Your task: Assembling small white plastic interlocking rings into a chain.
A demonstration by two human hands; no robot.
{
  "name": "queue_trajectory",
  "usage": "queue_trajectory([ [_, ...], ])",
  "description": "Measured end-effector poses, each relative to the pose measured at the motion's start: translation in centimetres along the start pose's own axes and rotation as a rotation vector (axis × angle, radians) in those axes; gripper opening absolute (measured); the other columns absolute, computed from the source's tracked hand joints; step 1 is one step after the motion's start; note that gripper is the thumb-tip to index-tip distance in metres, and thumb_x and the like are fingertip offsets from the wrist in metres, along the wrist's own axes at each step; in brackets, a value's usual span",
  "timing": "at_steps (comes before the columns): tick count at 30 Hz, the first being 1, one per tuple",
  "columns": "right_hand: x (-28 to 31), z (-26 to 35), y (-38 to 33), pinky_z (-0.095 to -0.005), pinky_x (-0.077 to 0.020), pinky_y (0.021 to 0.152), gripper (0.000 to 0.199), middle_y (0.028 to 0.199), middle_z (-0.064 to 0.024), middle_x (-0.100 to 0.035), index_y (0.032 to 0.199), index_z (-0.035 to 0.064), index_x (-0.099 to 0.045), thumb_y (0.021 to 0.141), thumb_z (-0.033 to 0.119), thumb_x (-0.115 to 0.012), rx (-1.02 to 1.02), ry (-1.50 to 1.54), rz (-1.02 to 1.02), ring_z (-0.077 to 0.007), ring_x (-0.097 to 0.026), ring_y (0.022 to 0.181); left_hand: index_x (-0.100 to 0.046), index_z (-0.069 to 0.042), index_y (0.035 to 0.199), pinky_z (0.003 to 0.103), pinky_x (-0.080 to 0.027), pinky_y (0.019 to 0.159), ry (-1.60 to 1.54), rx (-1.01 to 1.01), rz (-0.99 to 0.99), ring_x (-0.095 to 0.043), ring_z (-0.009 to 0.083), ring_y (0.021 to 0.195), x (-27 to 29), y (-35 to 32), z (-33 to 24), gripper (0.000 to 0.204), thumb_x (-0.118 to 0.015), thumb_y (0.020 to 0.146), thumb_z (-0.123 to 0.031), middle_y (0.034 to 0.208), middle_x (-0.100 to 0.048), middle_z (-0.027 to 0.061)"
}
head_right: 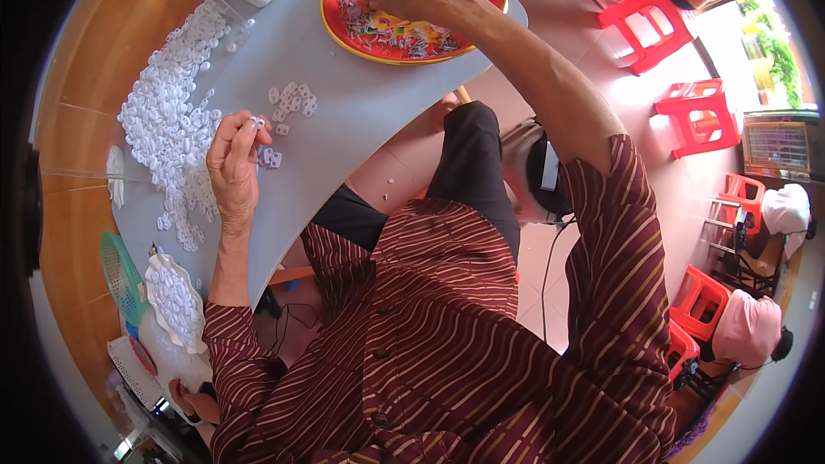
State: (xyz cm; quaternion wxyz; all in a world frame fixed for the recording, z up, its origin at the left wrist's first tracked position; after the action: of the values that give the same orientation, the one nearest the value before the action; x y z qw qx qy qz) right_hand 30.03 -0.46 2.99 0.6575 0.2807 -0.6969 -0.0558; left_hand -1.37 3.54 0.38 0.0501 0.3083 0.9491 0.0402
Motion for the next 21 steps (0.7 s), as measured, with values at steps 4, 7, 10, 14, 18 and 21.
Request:
queue_trajectory([
  [4, -1.1, 0.0, 1.9, -0.0402, -0.0507, 0.062, 0.013, 0.074, -0.0207, -0.064, 0.072, -0.0018, -0.065, 0.073, 0.007, -0.056, -0.079, -0.025, 0.314, -0.0337, -0.062, 0.067, -0.061, 0.000, 0.095, 0.025, -0.044, 0.075, 0.002, 0.015, 0.000, -0.055, 0.0101, 0.073, 0.1, 0.0, 0.2, 0.014, -0.055, 0.088, -0.010, 0.072, -0.058, 0.0029],
  [7, 0.6, 0.5, 2.5, -0.0408, -0.0512, 0.061, 0.014, 0.075, -0.0208, -0.064, 0.072, -0.0032, -0.065, 0.070, 0.009, -0.058, -0.263, 0.090, 0.381, -0.0337, -0.063, 0.066, -0.060, 0.000, 0.097, 0.025, -0.044, 0.078, -0.011, 0.038, 0.007, -0.055, 0.0114, 0.077, 0.4, 0.0, 0.4, 0.014, -0.055, 0.088, -0.009, 0.073, -0.057, 0.0034],
  [10, 2.2, 1.1, 2.3, -0.0398, -0.0513, 0.061, 0.016, 0.074, -0.0204, -0.064, 0.073, -0.0046, -0.064, 0.068, 0.011, -0.062, -0.319, 0.138, 0.345, -0.0321, -0.063, 0.066, -0.060, 0.000, 0.098, 0.026, -0.044, 0.081, -0.024, 0.049, 0.022, -0.055, 0.0127, 0.081, 0.7, -0.1, 0.4, 0.013, -0.055, 0.088, -0.008, 0.075, -0.056, 0.0039],
  [14, 4.2, 3.3, 1.4, -0.0343, -0.0502, 0.061, 0.017, 0.072, -0.0171, -0.064, 0.076, -0.0053, -0.063, 0.069, 0.011, -0.065, -0.514, 0.547, 0.031, -0.0234, -0.063, 0.065, -0.059, 0.000, 0.097, 0.025, -0.044, 0.077, -0.032, 0.052, 0.016, -0.054, 0.0115, 0.079, 1.0, -0.4, 0.4, 0.012, -0.055, 0.088, -0.008, 0.076, -0.056, 0.0034],
  [18, 3.6, 7.1, 0.6, -0.0289, -0.0487, 0.059, 0.016, 0.070, -0.0099, -0.064, 0.084, -0.0056, -0.063, 0.077, 0.009, -0.064, -0.166, 0.782, -0.338, -0.0154, -0.060, 0.063, -0.060, 0.000, 0.092, 0.021, -0.040, 0.068, 0.040, 0.037, -0.011, -0.052, 0.0078, 0.070, 0.1, -0.1, -0.2, 0.015, -0.056, 0.088, -0.013, 0.073, -0.058, 0.0015],
  [21, 2.3, 11.0, 1.3, -0.0229, -0.0486, 0.060, 0.014, 0.073, -0.0031, -0.064, 0.089, 0.0004, -0.067, 0.084, 0.013, -0.063, -0.590, 1.141, 0.039, -0.0085, -0.058, 0.064, -0.060, 0.000, 0.091, 0.020, -0.039, 0.067, 0.009, 0.074, -0.049, -0.050, 0.0071, 0.069, 0.0, -0.5, -0.2, 0.015, -0.056, 0.088, -0.015, 0.073, -0.058, 0.0009],
])
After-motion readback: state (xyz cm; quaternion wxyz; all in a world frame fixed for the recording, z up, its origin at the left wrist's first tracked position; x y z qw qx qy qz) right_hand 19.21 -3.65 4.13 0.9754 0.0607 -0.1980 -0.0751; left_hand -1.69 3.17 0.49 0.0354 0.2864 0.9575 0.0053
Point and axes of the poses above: each hand's wrist, its own y-axis towards the middle knuckle, its own x-axis out of the back of the hand, z = x × y, the point moved 1 cm from there along y, towards the middle knuckle
